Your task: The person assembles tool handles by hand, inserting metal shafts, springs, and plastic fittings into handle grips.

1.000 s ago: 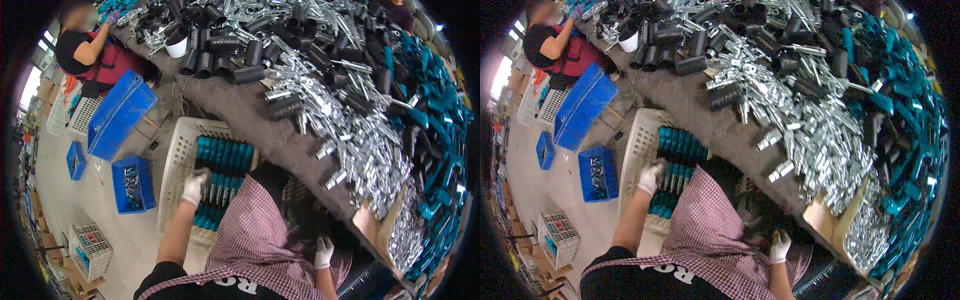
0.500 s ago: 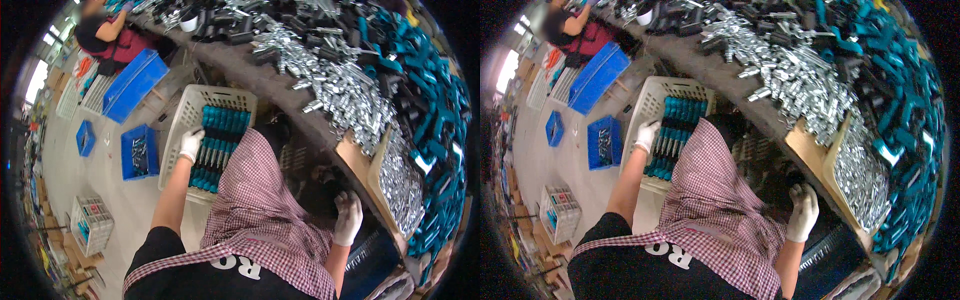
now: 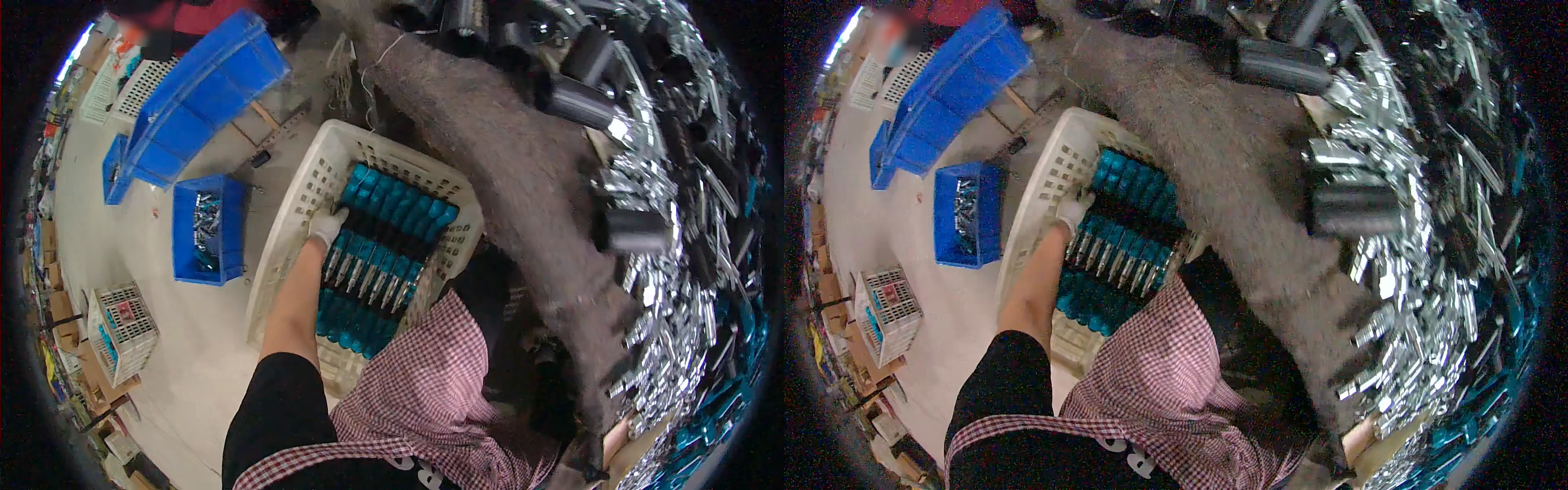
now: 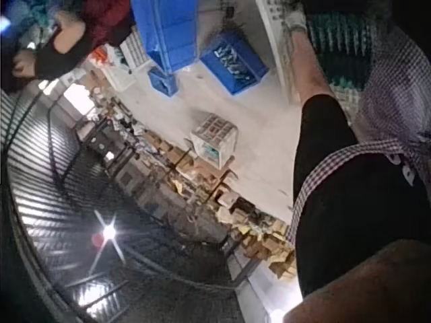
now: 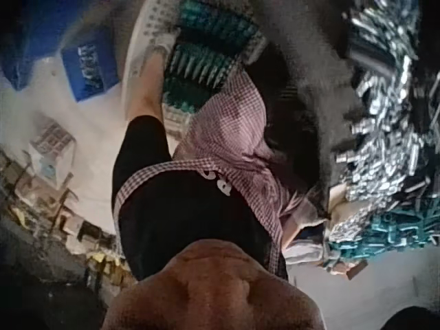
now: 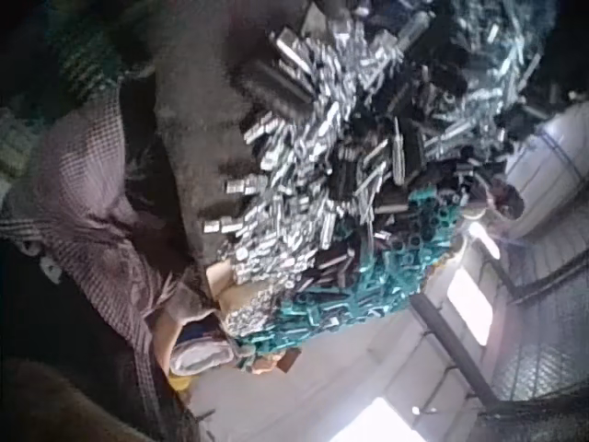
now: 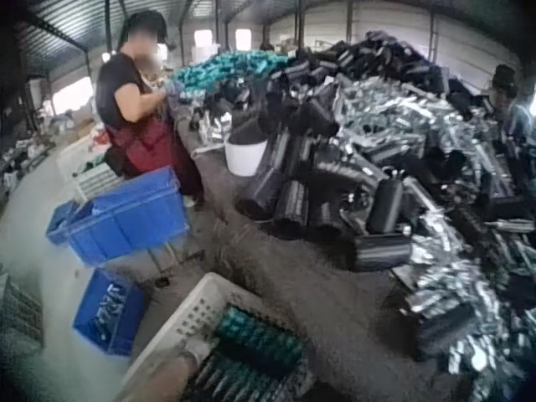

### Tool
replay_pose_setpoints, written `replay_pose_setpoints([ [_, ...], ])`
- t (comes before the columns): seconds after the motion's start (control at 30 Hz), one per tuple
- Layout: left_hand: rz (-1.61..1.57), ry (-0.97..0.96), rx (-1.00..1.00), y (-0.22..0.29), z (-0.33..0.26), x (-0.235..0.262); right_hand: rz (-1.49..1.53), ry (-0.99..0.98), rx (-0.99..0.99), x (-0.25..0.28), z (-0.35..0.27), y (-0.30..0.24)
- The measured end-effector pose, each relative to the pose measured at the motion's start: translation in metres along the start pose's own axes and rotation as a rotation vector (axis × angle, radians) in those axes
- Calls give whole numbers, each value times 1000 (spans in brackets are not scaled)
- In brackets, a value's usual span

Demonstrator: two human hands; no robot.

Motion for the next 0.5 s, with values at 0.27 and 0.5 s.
replay_pose_setpoints([
  [0.27,-12,56,-27,75,70,-9,-25,38,23,-40,14,-33],
  [0.5,157,-77,106,100,63,-18,-28,58,-19,-59,22,-70],
])
Point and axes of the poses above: each hand's wrist, its own z-axis towards the middle knuckle, its own x-axis out of the back of the hand, y = z × x, the point moved 1 cm from there along z, towards the middle knuckle, and after that the axes turned 14 degrees about z, right-handed, at the moved point
